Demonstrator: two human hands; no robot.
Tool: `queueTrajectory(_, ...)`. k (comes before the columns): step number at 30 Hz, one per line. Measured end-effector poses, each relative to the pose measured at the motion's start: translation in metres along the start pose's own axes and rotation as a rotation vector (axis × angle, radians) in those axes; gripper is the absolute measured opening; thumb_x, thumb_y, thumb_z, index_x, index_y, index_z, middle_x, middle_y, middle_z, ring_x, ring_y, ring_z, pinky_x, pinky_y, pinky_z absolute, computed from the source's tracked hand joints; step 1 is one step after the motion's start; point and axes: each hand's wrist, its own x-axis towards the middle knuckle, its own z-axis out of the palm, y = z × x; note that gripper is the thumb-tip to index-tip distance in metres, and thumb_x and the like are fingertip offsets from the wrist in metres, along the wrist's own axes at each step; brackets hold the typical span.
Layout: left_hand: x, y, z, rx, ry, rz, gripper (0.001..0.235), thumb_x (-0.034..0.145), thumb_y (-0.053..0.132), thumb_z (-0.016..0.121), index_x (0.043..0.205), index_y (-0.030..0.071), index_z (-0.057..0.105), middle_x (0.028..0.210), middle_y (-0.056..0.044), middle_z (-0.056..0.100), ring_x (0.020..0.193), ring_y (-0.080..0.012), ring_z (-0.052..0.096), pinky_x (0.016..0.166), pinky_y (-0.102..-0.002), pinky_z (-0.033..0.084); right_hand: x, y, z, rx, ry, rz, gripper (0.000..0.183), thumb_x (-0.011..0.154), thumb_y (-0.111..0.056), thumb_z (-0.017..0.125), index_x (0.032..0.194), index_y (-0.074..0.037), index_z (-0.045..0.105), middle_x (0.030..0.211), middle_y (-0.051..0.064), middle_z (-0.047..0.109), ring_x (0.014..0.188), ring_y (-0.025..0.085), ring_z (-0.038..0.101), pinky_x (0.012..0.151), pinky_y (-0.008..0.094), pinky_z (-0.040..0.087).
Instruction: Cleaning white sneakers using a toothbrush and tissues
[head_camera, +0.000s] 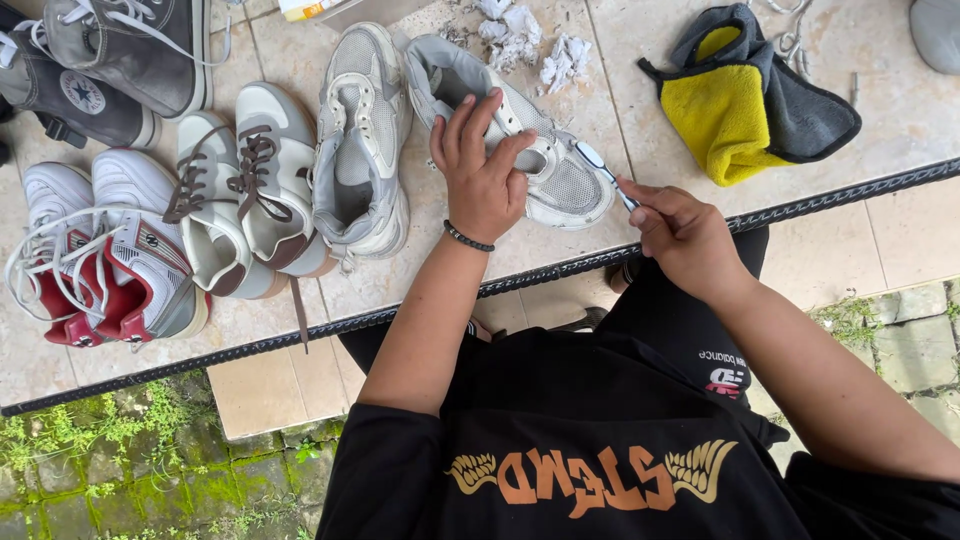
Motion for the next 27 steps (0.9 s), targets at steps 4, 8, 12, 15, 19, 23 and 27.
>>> queueTrajectory(4,-0.001,-0.002,0.002,-0.007,0.007,-0.022,0.04,0.079,0.014,0.058,0.112,0.031,0.073,0.159,-0.005,0.036,0.144,-0.0317,0.045,0.125,-0.06,0.022,-0.031,0.007,-0.012,-0.009,0.01,0.065,0.038,0.105,-0.008,0.059,0.142,-0.006,0.063,0.093,0.004,0.061,0.061,0.008,0.053,0.072,0.02,0.046)
queueTrajectory(8,0.001,-0.001,0.0,-0.035,-0.019,-0.029,0.035,0.079,0.012,0.057,0.106,0.027,0.073,0.157,-0.006,0.039,0.142,-0.0316,0.049,0.125,-0.06,0.019,-0.021,0.008,-0.009,0.01,0.016,0.097,0.036,0.105,-0.008,0.059,0.141,-0.007,0.064,0.092,0.003,0.063,0.059,0.008,0.051,0.066,0.02,0.045)
queueTrajectory(12,0.002,0.001,0.0,-0.03,-0.03,-0.028,0.028,0.081,0.014,0.053,0.101,0.024,0.07,0.156,-0.006,0.039,0.138,-0.0309,0.052,0.124,-0.059,0.017,0.028,0.003,0.005,0.062,0.009,0.062,0.033,0.104,-0.005,0.059,0.137,-0.005,0.065,0.125,0.008,0.069,0.056,0.012,0.05,0.057,0.023,0.047)
queueTrajectory(15,0.003,0.001,0.0,-0.026,-0.02,-0.03,0.026,0.079,0.013,0.055,0.098,0.023,0.07,0.156,-0.007,0.04,0.139,-0.0301,0.052,0.124,-0.058,0.018,0.038,0.002,0.005,0.043,-0.023,0.067,0.034,0.106,-0.008,0.059,0.139,-0.008,0.066,0.09,0.003,0.062,0.055,0.008,0.049,0.056,0.021,0.04)
queueTrajectory(19,0.001,-0.001,0.002,-0.029,-0.023,-0.035,0.027,0.079,0.014,0.056,0.098,0.024,0.071,0.156,-0.006,0.041,0.138,-0.0297,0.052,0.124,-0.057,0.018,-0.002,-0.001,-0.012,0.097,-0.019,0.151,0.035,0.103,-0.007,0.059,0.137,-0.006,0.065,0.127,0.002,0.069,0.058,0.009,0.047,0.058,0.022,0.044)
queueTrajectory(23,0.001,-0.002,0.002,-0.039,-0.024,-0.03,0.026,0.081,0.013,0.055,0.098,0.024,0.07,0.157,-0.005,0.038,0.137,-0.0305,0.053,0.124,-0.059,0.018,-0.022,0.001,-0.026,0.058,-0.039,0.205,0.04,0.103,-0.008,0.058,0.142,-0.011,0.064,0.094,0.001,0.062,0.059,0.009,0.048,0.056,0.022,0.041)
queueTrajectory(27,0.002,0.0,0.001,-0.034,-0.018,-0.025,0.023,0.081,0.014,0.056,0.097,0.023,0.069,0.157,-0.005,0.039,0.136,-0.0297,0.054,0.124,-0.058,0.018,0.007,-0.002,-0.013,0.053,-0.065,0.181,0.036,0.103,-0.012,0.06,0.138,-0.013,0.067,0.057,-0.001,0.046,0.051,0.007,0.041,0.053,0.021,0.036)
